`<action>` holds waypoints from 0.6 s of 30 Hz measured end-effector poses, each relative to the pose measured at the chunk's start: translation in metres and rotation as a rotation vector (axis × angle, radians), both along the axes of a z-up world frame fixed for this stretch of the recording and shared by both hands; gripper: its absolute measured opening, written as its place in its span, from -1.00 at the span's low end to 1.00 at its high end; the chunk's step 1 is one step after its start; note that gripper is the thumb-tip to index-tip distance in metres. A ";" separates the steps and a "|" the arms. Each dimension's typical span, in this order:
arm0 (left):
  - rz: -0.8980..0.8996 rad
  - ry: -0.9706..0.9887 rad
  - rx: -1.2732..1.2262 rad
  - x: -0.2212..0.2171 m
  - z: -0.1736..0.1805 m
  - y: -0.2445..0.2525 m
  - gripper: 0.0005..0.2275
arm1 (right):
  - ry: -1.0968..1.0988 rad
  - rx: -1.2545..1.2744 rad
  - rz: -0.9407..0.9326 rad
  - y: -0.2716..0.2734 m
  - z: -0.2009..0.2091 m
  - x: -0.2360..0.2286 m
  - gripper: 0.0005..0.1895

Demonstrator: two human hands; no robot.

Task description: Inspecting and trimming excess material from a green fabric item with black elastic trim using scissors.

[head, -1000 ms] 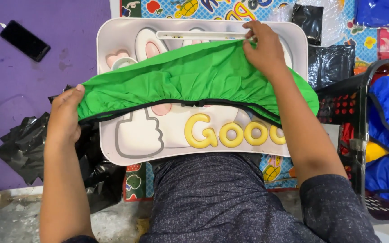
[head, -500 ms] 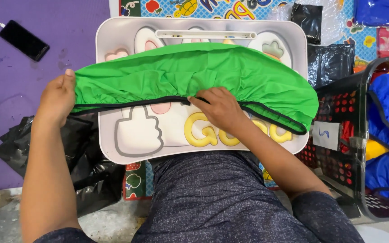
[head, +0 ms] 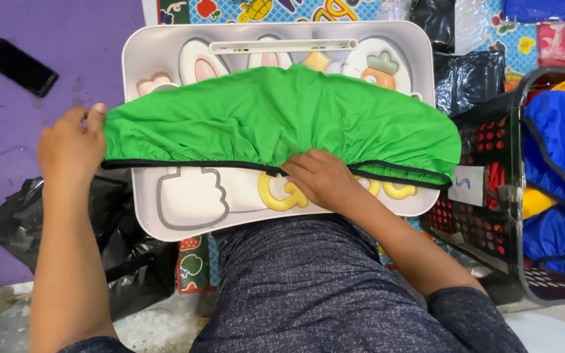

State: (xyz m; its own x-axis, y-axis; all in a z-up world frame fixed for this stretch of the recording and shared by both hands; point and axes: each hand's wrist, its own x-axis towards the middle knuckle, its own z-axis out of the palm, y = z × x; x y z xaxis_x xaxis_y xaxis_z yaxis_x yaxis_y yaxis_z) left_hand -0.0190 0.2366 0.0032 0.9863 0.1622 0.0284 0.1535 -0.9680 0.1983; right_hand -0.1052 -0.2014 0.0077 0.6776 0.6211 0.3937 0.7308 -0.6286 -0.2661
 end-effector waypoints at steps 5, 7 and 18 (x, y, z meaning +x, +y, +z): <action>-0.423 -0.537 0.097 -0.024 0.037 -0.098 -0.68 | 0.038 0.098 -0.050 -0.004 -0.015 -0.006 -0.71; -0.680 -0.608 -0.098 -0.033 0.030 -0.141 -0.62 | -0.005 0.146 -0.093 -0.015 -0.023 -0.008 -0.71; -0.634 -0.043 -0.088 -0.043 0.010 -0.201 -0.46 | -0.018 0.261 -0.570 -0.140 -0.022 -0.024 -0.55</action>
